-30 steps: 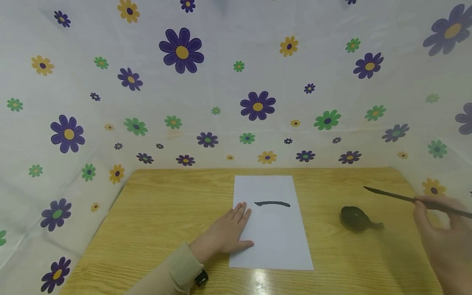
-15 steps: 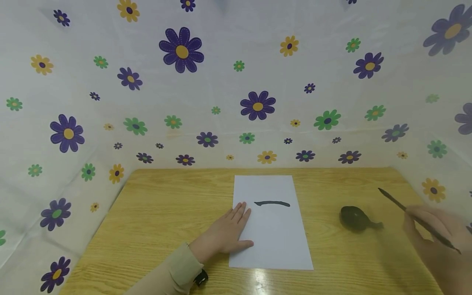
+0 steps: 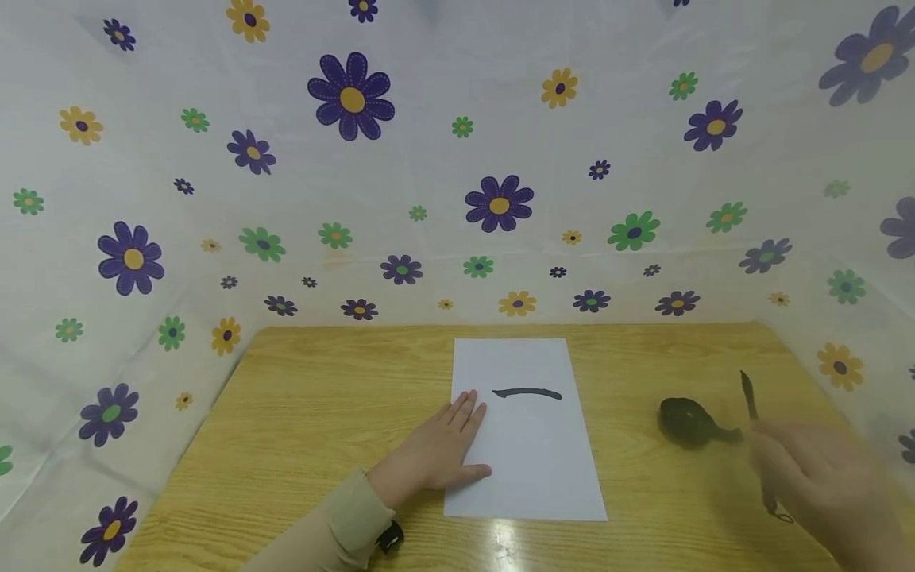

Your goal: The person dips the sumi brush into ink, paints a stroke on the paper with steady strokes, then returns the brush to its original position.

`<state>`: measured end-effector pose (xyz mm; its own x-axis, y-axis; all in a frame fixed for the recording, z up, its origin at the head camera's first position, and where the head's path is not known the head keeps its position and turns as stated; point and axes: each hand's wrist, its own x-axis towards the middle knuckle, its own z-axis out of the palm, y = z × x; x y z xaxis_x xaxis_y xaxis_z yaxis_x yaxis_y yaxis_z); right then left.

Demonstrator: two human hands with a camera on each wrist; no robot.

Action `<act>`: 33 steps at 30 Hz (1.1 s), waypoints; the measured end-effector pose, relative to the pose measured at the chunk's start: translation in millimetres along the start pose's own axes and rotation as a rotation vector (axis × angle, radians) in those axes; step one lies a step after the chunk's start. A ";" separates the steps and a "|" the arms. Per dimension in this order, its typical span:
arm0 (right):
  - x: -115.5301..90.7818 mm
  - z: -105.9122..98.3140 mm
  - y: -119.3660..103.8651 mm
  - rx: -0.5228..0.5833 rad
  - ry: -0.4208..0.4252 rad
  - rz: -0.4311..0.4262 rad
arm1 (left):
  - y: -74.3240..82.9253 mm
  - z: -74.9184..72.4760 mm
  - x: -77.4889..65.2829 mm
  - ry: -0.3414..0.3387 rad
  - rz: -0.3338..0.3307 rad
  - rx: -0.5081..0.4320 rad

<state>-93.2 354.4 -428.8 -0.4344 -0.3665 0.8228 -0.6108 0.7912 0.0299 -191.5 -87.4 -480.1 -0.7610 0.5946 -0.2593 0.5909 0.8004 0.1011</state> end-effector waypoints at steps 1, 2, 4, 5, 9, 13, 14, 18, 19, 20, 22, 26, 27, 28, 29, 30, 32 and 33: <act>-0.2 0.2 -0.8 0.008 -0.024 -0.007 | -0.1 -0.3 -0.3 0.000 0.001 0.001; -0.6 2.5 0.6 -0.027 0.026 -0.111 | -0.1 -0.4 -0.5 0.000 0.001 0.003; -0.8 3.7 2.0 -0.073 0.055 -0.229 | 0.1 -0.7 -0.6 0.002 0.001 0.006; -1.1 3.1 2.4 -0.067 0.036 -0.238 | 0.2 -1.0 -0.5 0.004 0.001 0.007; -7.4 -0.7 8.0 -0.079 -0.065 -0.279 | 1.2 -1.5 -0.5 -0.001 -0.004 0.002; -18.3 -1.6 18.1 -0.108 -0.144 -0.357 | 2.0 -1.9 -1.1 -0.006 -0.009 -0.001; -21.0 -2.0 20.1 -0.117 -0.167 -0.375 | 2.1 -1.9 -1.3 -0.006 -0.010 0.000; -26.8 -2.2 25.0 -0.140 -0.247 -0.432 | 1.9 -1.5 -1.1 -0.004 -0.007 0.005; -26.4 -2.4 25.2 -0.148 -0.271 -0.441 | 1.8 -1.0 -1.0 -0.003 -0.007 0.005; -27.0 -1.7 26.2 -0.152 -0.280 -0.452 | 1.8 -0.7 -1.1 -0.003 -0.007 0.003; -27.3 -0.5 27.0 -0.159 -0.304 -0.473 | 2.0 -0.5 -1.4 -0.002 -0.008 0.000; -30.9 4.3 29.8 -0.175 -0.344 -0.486 | 2.1 -0.9 -2.2 0.003 -0.006 -0.001; -30.6 5.0 29.8 -0.186 -0.357 -0.488 | 2.1 -1.2 -2.3 0.005 -0.005 -0.001; -30.6 5.8 29.8 -0.193 -0.366 -0.490 | 2.0 -1.3 -2.3 0.007 -0.003 0.000; -30.6 6.8 29.9 -0.200 -0.367 -0.493 | 2.0 -1.5 -2.2 0.007 -0.002 0.000; -30.0 7.8 29.5 -0.198 -0.367 -0.498 | 2.0 -1.7 -2.2 0.007 0.000 0.002; -27.9 9.4 28.4 -0.188 -0.367 -0.508 | 2.0 -1.9 -2.0 0.007 0.002 0.003; -26.6 10.3 27.7 -0.175 -0.364 -0.512 | 2.0 -2.0 -1.9 0.008 0.003 0.004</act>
<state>-105.4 381.1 -455.6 -0.3323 -0.8365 0.4357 -0.6965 0.5292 0.4846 -189.4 -86.8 -477.5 -0.7611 0.5978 -0.2517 0.5945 0.7981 0.0982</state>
